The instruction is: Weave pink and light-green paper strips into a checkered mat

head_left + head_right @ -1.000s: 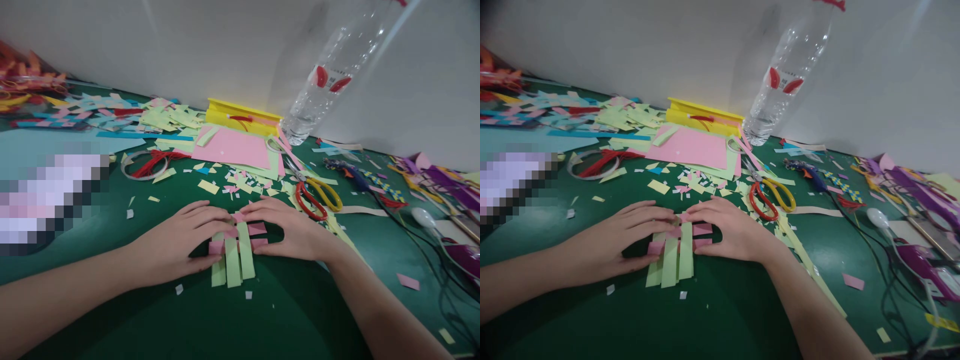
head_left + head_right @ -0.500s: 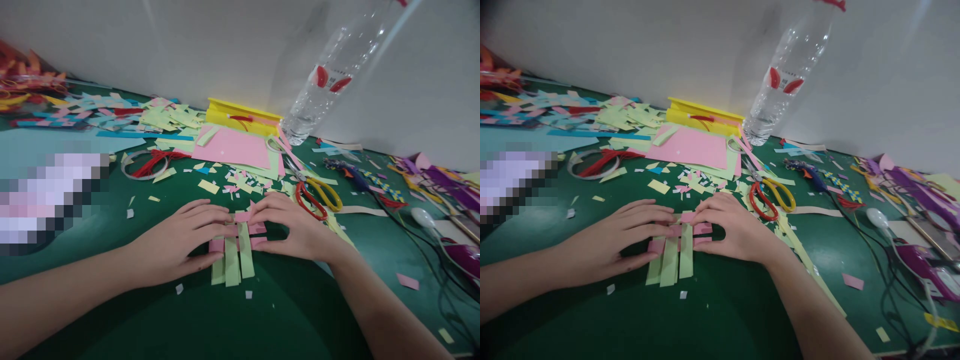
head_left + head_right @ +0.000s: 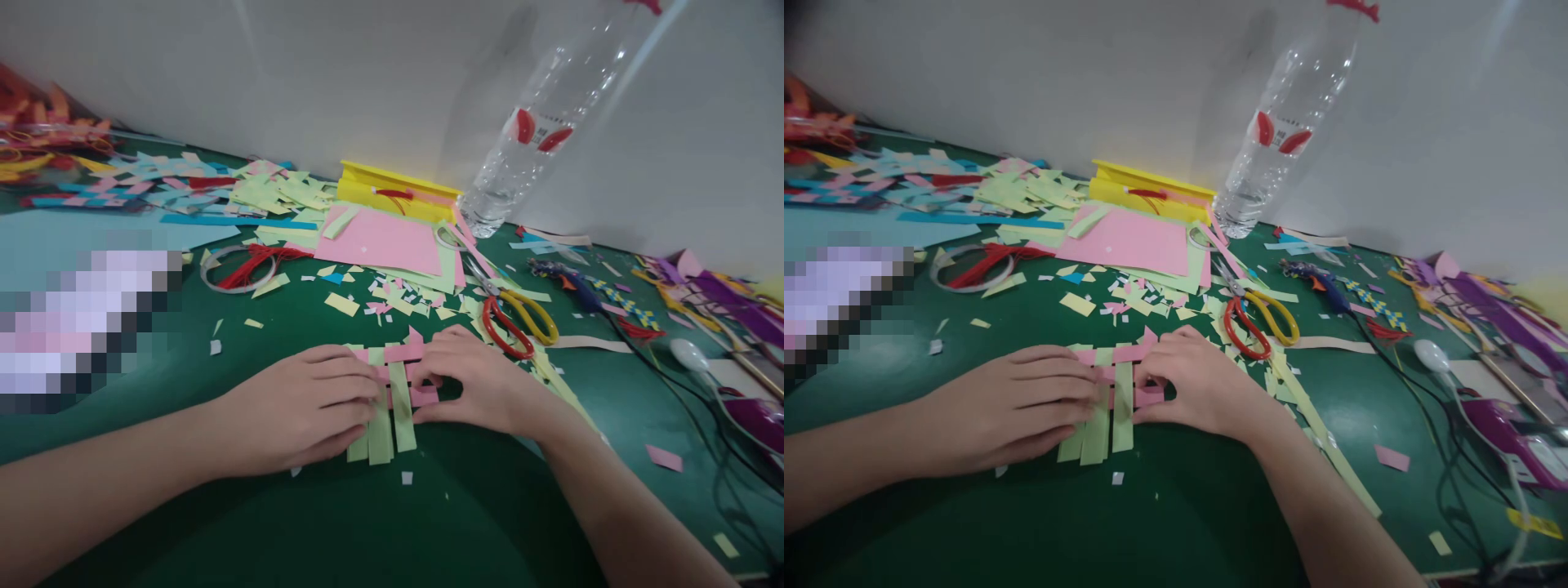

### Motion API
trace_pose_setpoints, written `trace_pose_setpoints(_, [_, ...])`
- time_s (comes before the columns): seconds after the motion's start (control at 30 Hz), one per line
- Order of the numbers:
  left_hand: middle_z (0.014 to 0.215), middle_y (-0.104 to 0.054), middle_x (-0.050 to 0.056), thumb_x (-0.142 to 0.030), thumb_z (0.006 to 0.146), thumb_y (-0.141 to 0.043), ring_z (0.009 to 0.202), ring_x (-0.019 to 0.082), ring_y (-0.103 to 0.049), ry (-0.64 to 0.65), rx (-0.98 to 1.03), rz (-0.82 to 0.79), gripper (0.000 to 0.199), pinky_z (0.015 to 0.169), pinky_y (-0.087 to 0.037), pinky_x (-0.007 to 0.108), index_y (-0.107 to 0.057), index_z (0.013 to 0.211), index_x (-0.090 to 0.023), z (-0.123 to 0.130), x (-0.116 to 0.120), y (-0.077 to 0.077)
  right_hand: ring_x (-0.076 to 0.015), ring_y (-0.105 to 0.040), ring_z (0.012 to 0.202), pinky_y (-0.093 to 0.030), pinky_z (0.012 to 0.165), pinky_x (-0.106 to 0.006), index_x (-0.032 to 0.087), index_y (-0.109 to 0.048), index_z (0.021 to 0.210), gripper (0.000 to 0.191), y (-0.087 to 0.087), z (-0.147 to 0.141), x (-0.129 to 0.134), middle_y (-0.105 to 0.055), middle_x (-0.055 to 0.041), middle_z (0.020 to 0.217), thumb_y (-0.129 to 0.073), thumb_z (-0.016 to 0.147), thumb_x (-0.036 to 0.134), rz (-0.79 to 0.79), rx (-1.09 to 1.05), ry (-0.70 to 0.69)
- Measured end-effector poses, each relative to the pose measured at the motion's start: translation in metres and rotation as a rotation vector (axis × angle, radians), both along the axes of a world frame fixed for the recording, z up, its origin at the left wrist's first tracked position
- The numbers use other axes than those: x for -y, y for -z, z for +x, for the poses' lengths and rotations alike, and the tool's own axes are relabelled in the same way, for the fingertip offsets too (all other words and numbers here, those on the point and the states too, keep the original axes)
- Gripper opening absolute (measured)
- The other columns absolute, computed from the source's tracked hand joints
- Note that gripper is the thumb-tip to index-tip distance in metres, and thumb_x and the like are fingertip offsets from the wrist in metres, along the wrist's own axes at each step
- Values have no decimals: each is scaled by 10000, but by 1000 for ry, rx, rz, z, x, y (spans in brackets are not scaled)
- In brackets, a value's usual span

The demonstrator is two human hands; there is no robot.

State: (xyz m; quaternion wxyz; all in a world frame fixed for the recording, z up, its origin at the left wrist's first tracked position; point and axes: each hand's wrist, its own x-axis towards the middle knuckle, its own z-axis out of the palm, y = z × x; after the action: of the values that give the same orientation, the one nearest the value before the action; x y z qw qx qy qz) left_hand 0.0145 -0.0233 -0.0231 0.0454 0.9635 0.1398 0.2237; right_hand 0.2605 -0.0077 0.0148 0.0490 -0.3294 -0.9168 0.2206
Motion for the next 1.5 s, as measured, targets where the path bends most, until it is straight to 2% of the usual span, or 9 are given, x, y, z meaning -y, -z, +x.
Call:
trace_pose_setpoints(0.17, [1050, -702, 61, -173, 932, -452, 1052, 183, -595, 11, -28, -52, 201, 971, -434, 324, -640, 998, -141, 1, -1, 0, -134, -527, 794, -310, 779, -280, 199, -678, 807, 166, -1, 9, -6, -635, 18, 783, -630, 849, 353, -28, -29, -3])
trace_pose_setpoints(0.37, [1081, -695, 63, -172, 931, -457, 1095, 191, -578, 7, -47, -90, 204, 977, -437, 333, -622, 1047, -140, 0, 0, 1, -135, -524, 753, -312, 759, -288, 211, -703, 868, 209, 0, 14, -10, -584, 20, 748, -696, 779, 400, -80, 6, 26])
trace_pose_setpoints(0.5, [1086, -695, 60, -180, 929, -449, 1057, 186, -600, -4, -15, -106, 212, 953, -458, 322, -612, 1062, -151, 1, -1, 1, -146, -527, 768, -304, 785, -307, 221, -707, 841, 201, -1, 14, -11, -610, 15, 754, -676, 793, 413, -116, 29, 34])
trace_pose_setpoints(0.77, [1143, -668, 70, -201, 919, -467, 1107, 207, -569, -5, -68, -128, 222, 992, -426, 344, -588, 1101, -165, 0, -2, 3, -141, -516, 746, -303, 805, -313, 211, -707, 791, 172, -2, 12, -11, -607, 22, 712, -671, 806, 378, -156, 42, 37])
trace_pose_setpoints(0.97, [1125, -662, 74, -193, 891, -513, 1128, 219, -548, -2, -87, -143, 208, 1009, -408, 354, -584, 1083, -158, 0, -2, 3, -152, -523, 761, -306, 815, -324, 208, -730, 788, 160, -4, 13, -9, -646, 7, 711, -674, 807, 357, -103, 54, 9])
trace_pose_setpoints(1.13, [1139, -646, 87, -186, 881, -519, 1109, 227, -553, 15, -74, -104, 195, 973, -432, 361, -595, 1059, -160, 0, -1, 3, -147, -510, 714, -335, 744, -298, 224, -735, 916, 254, -14, 20, -4, -626, 7, 690, -674, 787, 433, -166, 131, -7])
trace_pose_setpoints(1.3, [1138, -644, 93, -189, 886, -509, 1077, 228, -565, 11, -67, -109, 198, 962, -436, 373, -585, 1065, -153, 1, 0, 2, -148, -513, 679, -349, 644, -273, 230, -724, 992, 273, -19, 23, 0, -603, 6, 650, -641, 818, 423, -174, 197, -16])
trace_pose_setpoints(1.5, [1156, -640, 100, -200, 886, -511, 1073, 225, -567, 5, -73, -153, 183, 956, -438, 364, -584, 1050, -159, 1, -2, 0, -153, -535, 707, -359, 656, -275, 266, -687, 1103, 306, -17, 20, 1, -644, 3, 699, -648, 825, 387, -157, 188, -51])
